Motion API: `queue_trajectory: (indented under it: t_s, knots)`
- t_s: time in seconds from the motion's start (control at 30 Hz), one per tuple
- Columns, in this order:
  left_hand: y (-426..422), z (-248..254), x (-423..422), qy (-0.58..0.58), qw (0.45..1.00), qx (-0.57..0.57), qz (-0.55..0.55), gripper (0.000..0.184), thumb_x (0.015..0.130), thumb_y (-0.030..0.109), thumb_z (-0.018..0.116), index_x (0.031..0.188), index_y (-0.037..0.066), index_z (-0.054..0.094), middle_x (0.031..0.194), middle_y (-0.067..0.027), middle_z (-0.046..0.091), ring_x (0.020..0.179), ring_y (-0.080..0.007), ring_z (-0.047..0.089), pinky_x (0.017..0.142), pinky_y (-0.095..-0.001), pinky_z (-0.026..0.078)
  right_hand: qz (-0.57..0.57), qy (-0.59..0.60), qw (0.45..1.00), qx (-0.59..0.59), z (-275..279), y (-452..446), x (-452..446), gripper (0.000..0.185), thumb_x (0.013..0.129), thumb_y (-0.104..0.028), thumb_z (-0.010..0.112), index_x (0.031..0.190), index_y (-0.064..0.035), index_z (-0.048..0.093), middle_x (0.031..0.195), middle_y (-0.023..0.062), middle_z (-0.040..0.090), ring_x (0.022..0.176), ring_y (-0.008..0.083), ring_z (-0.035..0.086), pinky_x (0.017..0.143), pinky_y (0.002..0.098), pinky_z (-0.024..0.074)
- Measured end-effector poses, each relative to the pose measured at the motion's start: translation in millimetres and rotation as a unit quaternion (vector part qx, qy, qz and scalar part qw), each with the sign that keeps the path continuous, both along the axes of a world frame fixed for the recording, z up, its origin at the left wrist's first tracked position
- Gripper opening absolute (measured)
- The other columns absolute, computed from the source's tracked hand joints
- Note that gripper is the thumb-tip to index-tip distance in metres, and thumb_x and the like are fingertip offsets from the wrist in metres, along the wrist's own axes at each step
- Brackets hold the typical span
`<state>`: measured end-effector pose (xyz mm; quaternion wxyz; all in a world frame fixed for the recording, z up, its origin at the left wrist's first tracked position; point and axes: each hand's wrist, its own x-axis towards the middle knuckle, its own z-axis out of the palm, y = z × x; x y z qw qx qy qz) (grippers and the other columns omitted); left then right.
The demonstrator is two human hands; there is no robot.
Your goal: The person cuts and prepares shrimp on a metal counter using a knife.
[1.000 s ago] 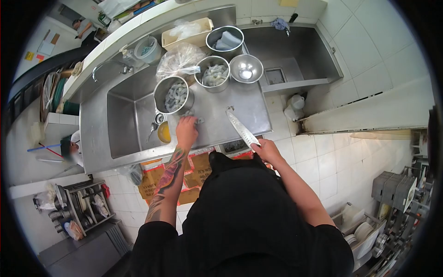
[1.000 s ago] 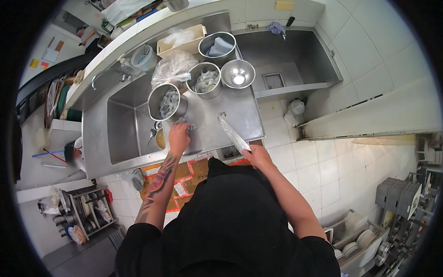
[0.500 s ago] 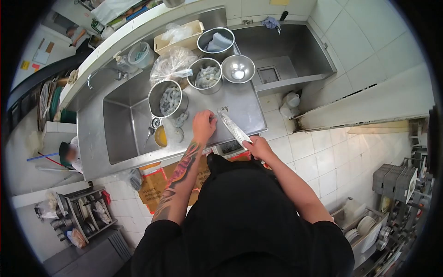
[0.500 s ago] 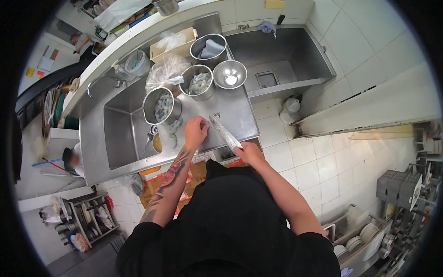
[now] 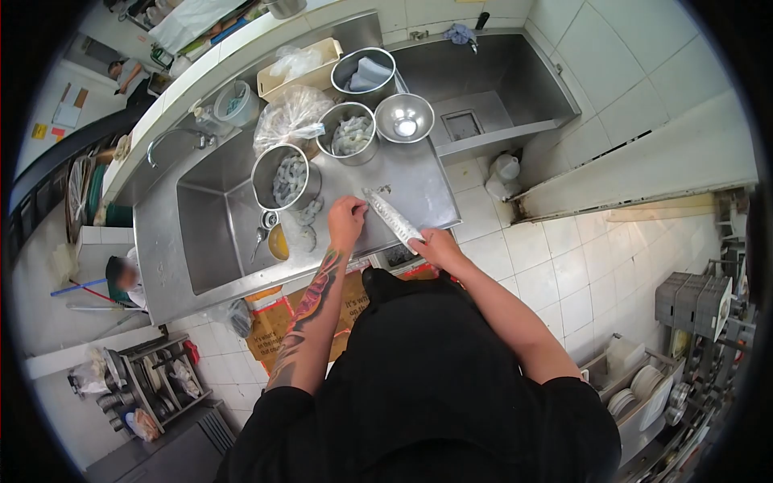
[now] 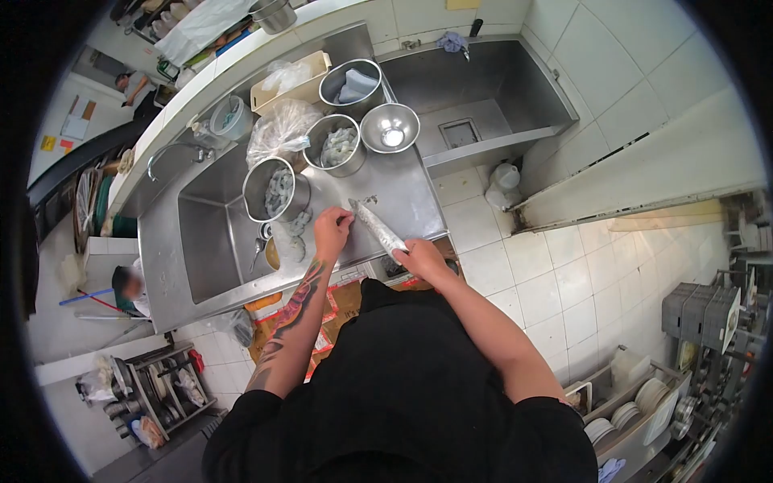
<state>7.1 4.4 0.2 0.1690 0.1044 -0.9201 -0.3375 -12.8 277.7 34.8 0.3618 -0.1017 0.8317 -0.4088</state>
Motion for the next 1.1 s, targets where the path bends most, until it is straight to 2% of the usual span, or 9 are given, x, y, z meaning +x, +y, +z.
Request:
queue_trajectory:
  t_s: [0.27,0.37,0.53,0.63,0.73,0.83,1.1]
  knots:
    - [2.6,-2.9,0.6,-0.005,0.998,0.059,0.035,0.008,0.084,0.005,0.080,0.091,0.004,0.080,0.087,-0.0139,0.073,0.079,-0.0332,0.070,0.075,-0.0409,0.056,0.012,-0.032,0.999,-0.019,-2.2,11.5,12.0,0.044,0.102,-0.040,0.068,0.090,0.0026,0.069,0.059,0.0135,0.063,0.046,0.0240,0.066,0.049,0.0401,0.0528]
    - [0.4,-2.8,3.5,-0.007,0.999,0.038,0.016,0.014,0.084,0.004,0.080,0.097,0.006,0.083,0.088,-0.0144,0.073,0.079,-0.0322,0.071,0.075,-0.0408,0.056,0.006,-0.032,0.999,-0.024,-6.2,7.7,4.8,0.044,0.102,-0.039,0.068,0.090,0.0030,0.069,0.059,0.0123,0.063,0.045,0.0230,0.065,0.048,0.0392,0.0527]
    - [6.2,-8.7,3.1,-0.034,0.993,0.079,0.083,0.020,0.085,0.004,0.080,0.105,0.007,0.084,0.090,-0.0148,0.075,0.077,-0.0293,0.072,0.074,-0.0395,0.057,0.003,-0.052,0.998,-0.024,8.4,5.8,10.4,0.045,0.102,-0.040,0.068,0.089,0.0030,0.067,0.059,0.0110,0.063,0.044,0.0218,0.064,0.047,0.0386,0.0521]
    - [6.2,-15.0,3.7,-0.022,0.991,0.088,0.097,0.024,0.087,0.003,0.079,0.110,0.008,0.084,0.092,-0.0156,0.077,0.076,-0.0255,0.074,0.074,-0.0366,0.058,0.014,-0.055,0.998,-0.014,2.9,10.3,16.7,0.046,0.102,-0.041,0.067,0.088,0.0025,0.064,0.059,0.0106,0.063,0.043,0.0210,0.062,0.045,0.0382,0.0512]
    - [6.6,-14.6,6.6,-0.030,0.991,0.096,0.085,0.028,0.087,0.004,0.080,0.114,0.009,0.083,0.092,-0.0158,0.076,0.077,-0.0254,0.074,0.075,-0.0363,0.058,0.008,-0.067,0.998,-0.004,6.4,11.4,13.8,0.046,0.103,-0.041,0.067,0.087,0.0020,0.063,0.059,0.0104,0.062,0.043,0.0206,0.062,0.044,0.0380,0.0504]
    - [6.9,-9.0,6.9,-0.060,0.995,0.033,0.074,0.029,0.088,0.006,0.079,0.116,0.010,0.083,0.091,-0.0158,0.076,0.078,-0.0251,0.074,0.075,-0.0357,0.057,0.017,-0.048,0.999,0.005,7.9,8.9,10.0,0.045,0.103,-0.040,0.067,0.085,0.0014,0.062,0.059,0.0094,0.061,0.042,0.0197,0.061,0.044,0.0376,0.0499]
    - [7.9,-14.8,4.8,-0.056,0.991,0.071,0.102,0.028,0.089,0.007,0.079,0.116,0.011,0.083,0.091,-0.0153,0.076,0.077,-0.0244,0.074,0.075,-0.0354,0.057,0.006,-0.096,0.995,-0.025,8.5,20.1,26.3,0.044,0.103,-0.040,0.068,0.087,0.0009,0.065,0.060,0.0063,0.059,0.044,0.0165,0.059,0.044,0.0355,0.0486]
